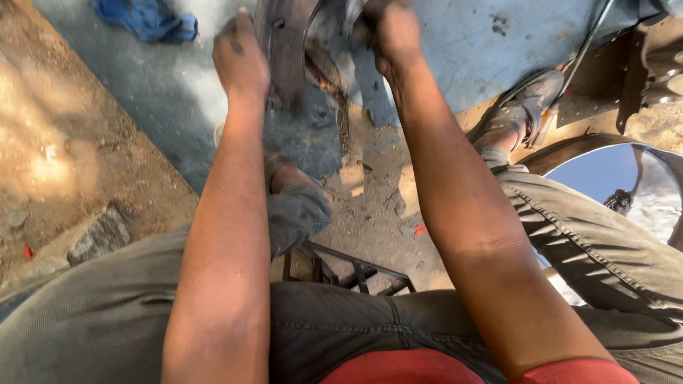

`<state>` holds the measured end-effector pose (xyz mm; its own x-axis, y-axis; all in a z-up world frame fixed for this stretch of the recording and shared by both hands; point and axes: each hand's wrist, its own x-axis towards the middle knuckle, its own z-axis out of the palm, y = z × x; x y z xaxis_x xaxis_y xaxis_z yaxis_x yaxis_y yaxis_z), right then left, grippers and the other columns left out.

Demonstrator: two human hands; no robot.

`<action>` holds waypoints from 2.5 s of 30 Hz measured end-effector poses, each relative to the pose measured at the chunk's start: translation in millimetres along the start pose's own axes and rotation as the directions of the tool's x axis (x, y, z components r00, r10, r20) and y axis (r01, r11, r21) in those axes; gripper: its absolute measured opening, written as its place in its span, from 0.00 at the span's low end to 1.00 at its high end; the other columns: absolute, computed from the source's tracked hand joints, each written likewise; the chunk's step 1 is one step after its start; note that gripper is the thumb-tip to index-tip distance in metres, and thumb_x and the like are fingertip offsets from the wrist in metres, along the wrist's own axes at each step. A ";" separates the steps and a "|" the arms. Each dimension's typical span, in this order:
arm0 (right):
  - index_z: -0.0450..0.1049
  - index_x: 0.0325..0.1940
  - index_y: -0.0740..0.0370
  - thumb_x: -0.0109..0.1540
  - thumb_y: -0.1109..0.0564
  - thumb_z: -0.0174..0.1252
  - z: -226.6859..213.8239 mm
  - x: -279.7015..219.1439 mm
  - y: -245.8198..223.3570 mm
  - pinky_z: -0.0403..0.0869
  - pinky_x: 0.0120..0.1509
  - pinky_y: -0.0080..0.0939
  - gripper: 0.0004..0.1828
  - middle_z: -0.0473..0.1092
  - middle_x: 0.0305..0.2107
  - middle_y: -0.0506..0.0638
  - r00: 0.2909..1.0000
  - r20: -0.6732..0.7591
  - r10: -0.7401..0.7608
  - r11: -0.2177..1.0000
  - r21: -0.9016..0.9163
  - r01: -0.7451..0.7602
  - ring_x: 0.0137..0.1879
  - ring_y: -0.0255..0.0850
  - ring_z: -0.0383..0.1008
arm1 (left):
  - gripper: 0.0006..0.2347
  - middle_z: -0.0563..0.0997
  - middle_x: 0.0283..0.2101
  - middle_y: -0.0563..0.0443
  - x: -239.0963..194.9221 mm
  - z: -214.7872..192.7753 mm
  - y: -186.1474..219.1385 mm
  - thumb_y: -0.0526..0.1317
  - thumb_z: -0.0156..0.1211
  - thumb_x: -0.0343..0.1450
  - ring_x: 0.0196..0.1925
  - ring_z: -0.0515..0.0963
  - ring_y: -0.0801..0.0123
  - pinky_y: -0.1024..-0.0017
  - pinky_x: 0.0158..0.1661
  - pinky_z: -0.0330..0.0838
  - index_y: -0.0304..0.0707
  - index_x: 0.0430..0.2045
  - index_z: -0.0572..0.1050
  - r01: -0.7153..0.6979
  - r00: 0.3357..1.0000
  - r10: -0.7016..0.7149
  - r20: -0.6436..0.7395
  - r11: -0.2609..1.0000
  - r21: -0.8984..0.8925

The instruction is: The person sits on the ground and scrubs a curved metal brake shoe with a wire brush to remove rust and debris. They hold the part with one hand and scrub with the other, occasionally flipping the part to clean different sections.

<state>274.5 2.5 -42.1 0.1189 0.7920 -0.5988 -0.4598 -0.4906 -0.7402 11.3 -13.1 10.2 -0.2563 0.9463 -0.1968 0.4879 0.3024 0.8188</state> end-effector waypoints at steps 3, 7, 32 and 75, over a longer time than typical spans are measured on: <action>0.76 0.31 0.54 0.70 0.51 0.50 -1.3 -1.4 -6.4 0.65 0.23 0.41 0.15 0.72 0.20 0.50 0.990 0.043 0.137 0.612 -0.789 -0.050 0.19 0.39 0.68 | 0.22 0.81 0.29 0.39 5.0 0.7 8.9 0.50 0.41 0.78 0.33 0.78 0.52 0.53 0.41 0.69 0.31 0.26 0.77 0.033 0.999 -0.033 0.007 0.999 -0.041; 0.74 0.35 0.61 0.67 0.58 0.59 -6.7 -8.2 4.7 0.73 0.29 0.40 0.07 0.73 0.25 0.49 0.991 0.133 -0.002 0.953 -0.299 0.041 0.26 0.36 0.75 | 0.22 0.80 0.28 0.37 7.0 0.5 12.7 0.49 0.41 0.78 0.31 0.75 0.50 0.52 0.40 0.67 0.29 0.25 0.75 0.057 0.998 -0.057 0.012 0.998 0.004; 0.70 0.39 0.68 0.64 0.62 0.59 34.9 -36.4 -16.0 0.72 0.26 0.37 0.06 0.72 0.25 0.55 0.987 0.013 0.162 0.983 -0.091 -0.160 0.22 0.40 0.72 | 0.23 0.83 0.42 0.29 0.6 -6.1 42.6 0.51 0.39 0.76 0.46 0.79 0.36 0.49 0.52 0.68 0.28 0.35 0.80 0.191 0.981 -0.195 0.025 0.974 0.119; 0.71 0.40 0.65 0.63 0.60 0.60 9.2 3.0 16.0 0.75 0.30 0.45 0.06 0.73 0.27 0.56 0.997 -0.004 0.080 0.996 0.032 -0.080 0.25 0.45 0.75 | 0.21 0.82 0.47 0.38 -12.3 -68.2 232.6 0.52 0.65 0.68 0.52 0.81 0.47 0.54 0.53 0.73 0.36 0.48 0.77 -0.423 0.703 -0.252 0.665 0.605 0.675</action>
<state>259.4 0.4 -52.9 0.0851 0.7488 -0.6573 -0.4958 -0.5404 -0.6798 71.1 37.9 239.8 0.2524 0.6648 -0.7031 0.9666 -0.1404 0.2142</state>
